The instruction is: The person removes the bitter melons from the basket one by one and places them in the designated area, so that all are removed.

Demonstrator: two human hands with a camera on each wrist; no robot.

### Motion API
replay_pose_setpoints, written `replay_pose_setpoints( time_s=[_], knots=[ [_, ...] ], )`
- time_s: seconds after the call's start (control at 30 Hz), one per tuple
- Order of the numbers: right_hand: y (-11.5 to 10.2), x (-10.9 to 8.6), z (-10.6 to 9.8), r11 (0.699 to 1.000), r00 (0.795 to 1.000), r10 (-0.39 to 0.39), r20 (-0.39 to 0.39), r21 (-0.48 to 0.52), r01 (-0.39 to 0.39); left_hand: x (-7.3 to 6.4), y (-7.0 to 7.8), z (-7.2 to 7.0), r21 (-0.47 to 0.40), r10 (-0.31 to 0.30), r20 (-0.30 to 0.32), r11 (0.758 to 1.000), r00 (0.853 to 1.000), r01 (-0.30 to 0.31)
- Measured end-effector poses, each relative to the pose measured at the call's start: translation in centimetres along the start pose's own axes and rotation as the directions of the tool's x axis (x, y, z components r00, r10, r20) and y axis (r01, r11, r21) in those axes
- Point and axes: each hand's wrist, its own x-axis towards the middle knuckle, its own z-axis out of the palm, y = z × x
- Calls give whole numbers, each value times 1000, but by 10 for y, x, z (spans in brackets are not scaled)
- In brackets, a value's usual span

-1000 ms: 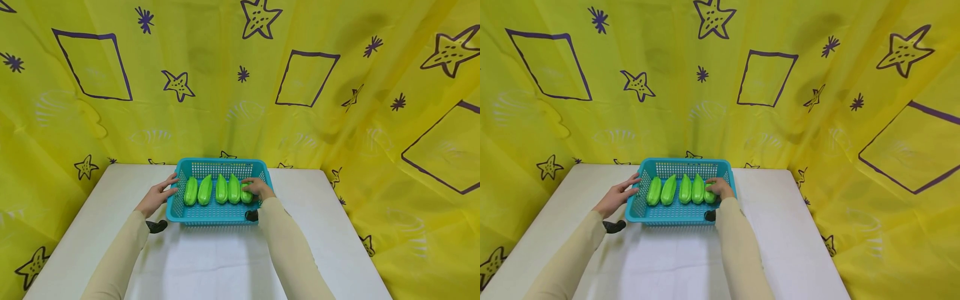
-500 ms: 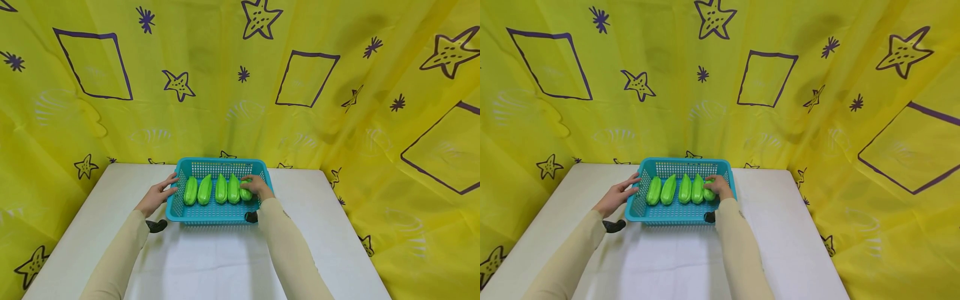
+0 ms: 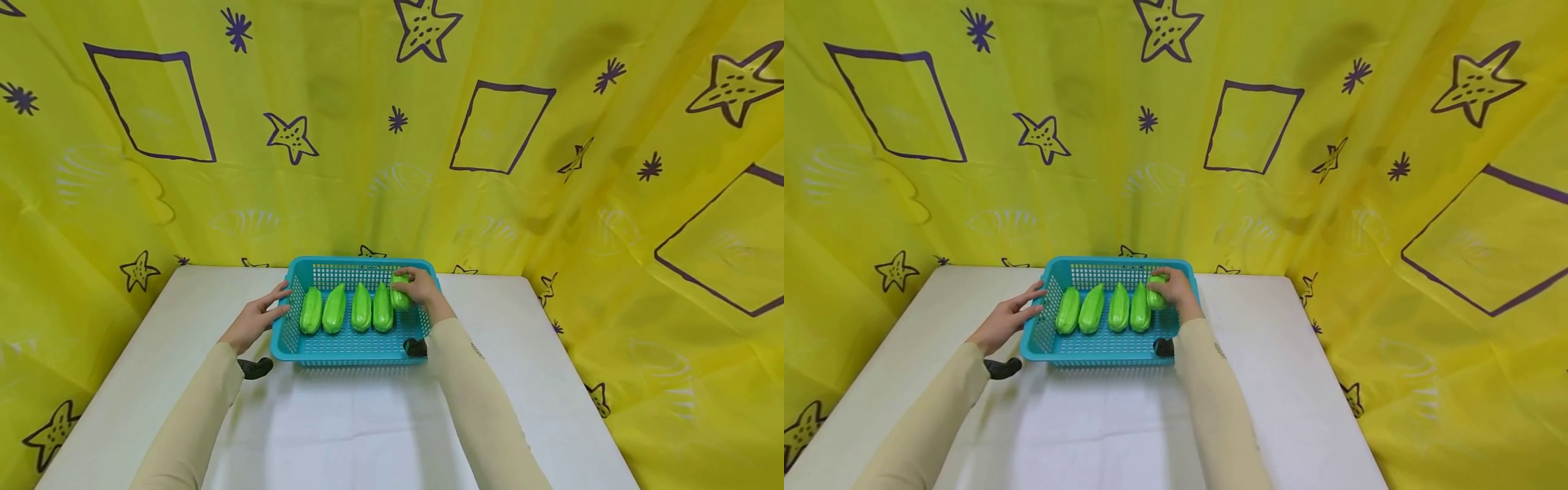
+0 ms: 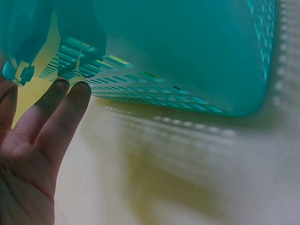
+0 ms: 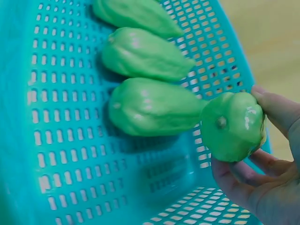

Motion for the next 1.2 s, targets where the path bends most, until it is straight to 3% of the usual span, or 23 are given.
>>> replay_pose_setpoints(
  time_s=[0.4, 0.6, 0.97, 1.2],
  knots=[
    [-28, -7, -28, 982, 993, -115, -25, 147, 117, 0, 0, -1, -4, -2, 0, 1000, 1000, 2],
    [-34, -17, -41, 970, 991, -136, -11, 200, 136, 0, 1, -2, -9, -1, 2, 1000, 1000, 2],
    [-11, -35, -60, 967, 978, -208, -13, 145, 208, -2, -1, 3, -18, -6, 7, 1000, 1000, 7],
    [17, -32, -81, 970, 974, -184, -131, 135, 201, 0, 1, -1, -8, 11, 2, 1000, 1000, -11]
  ],
)
